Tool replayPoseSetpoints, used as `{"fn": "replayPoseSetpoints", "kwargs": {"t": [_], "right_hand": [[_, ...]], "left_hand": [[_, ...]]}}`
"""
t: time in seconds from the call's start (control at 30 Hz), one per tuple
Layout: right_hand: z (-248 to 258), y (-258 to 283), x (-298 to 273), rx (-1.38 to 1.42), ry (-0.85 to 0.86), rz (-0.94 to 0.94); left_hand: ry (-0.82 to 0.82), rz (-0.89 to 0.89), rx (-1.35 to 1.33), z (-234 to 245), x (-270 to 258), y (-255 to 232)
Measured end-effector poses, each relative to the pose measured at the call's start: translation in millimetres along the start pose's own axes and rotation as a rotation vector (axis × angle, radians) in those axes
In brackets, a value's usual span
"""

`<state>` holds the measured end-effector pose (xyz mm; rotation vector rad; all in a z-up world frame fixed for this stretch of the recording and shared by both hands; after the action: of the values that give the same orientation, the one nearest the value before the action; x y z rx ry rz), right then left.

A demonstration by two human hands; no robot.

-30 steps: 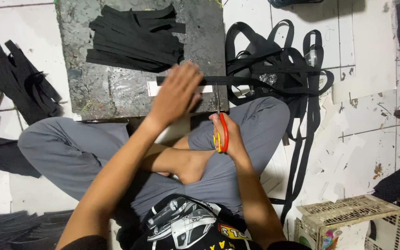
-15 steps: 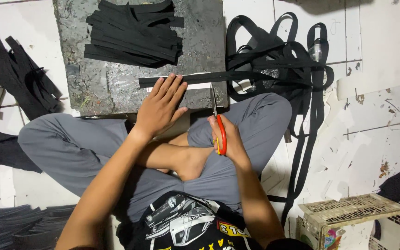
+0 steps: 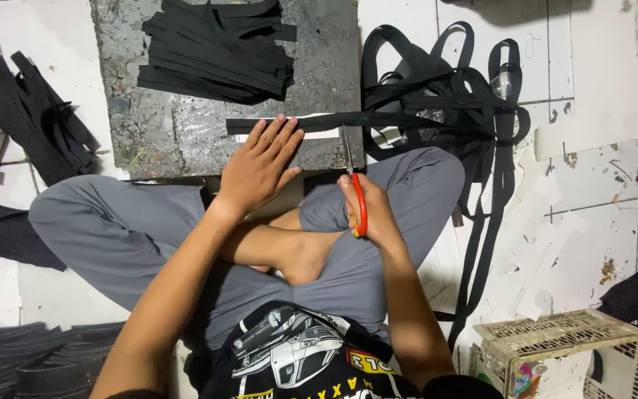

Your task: Measuring and cutting black straps to a specific length using a template and scissors

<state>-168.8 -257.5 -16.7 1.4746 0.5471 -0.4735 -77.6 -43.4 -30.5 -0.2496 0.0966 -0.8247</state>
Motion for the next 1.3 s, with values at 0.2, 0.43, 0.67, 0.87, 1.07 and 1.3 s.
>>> {"fn": "replayPoseSetpoints", "kwargs": {"t": [0.2,0.43,0.67,0.87,1.07,1.3], "right_hand": [[1.8,-10.9,12.5,-0.07,-0.004,0.047],[-2.3,-9.9,0.1,-0.071,-0.038,0.041],[-2.8,-10.3,1.7,-0.088,-0.06,0.057],[-1.7,-13.1,3.6,-0.077,-0.069,0.055],[-1.6,-12.7,2.5,-0.083,-0.062,0.06],[-3.9,-9.3,2.3,-0.082,-0.07,0.076]], "left_hand": [[-0.01,-0.005,0.022,-0.6,-0.5,0.5],[-0.031,0.004,0.028,-6.2,0.3,-1.5],[-0.056,0.017,0.041,-3.3,0.4,-5.5],[-0.021,0.03,0.045,-8.5,-0.1,-5.7],[-0.017,0.032,0.034,-10.1,0.4,-4.5],[-0.057,0.023,0.041,-8.3,-0.6,-4.6]]}}
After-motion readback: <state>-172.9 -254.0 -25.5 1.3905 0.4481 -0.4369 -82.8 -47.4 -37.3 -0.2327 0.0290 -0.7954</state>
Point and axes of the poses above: each hand's wrist, its own x-axis towards the middle knuckle, its own z-axis out of the back of the hand, y = z × x, the point moved 4 cm from there along x, towards the middle knuckle, and after that the axes turned 10 degrees about y, right-handed, at the moved point
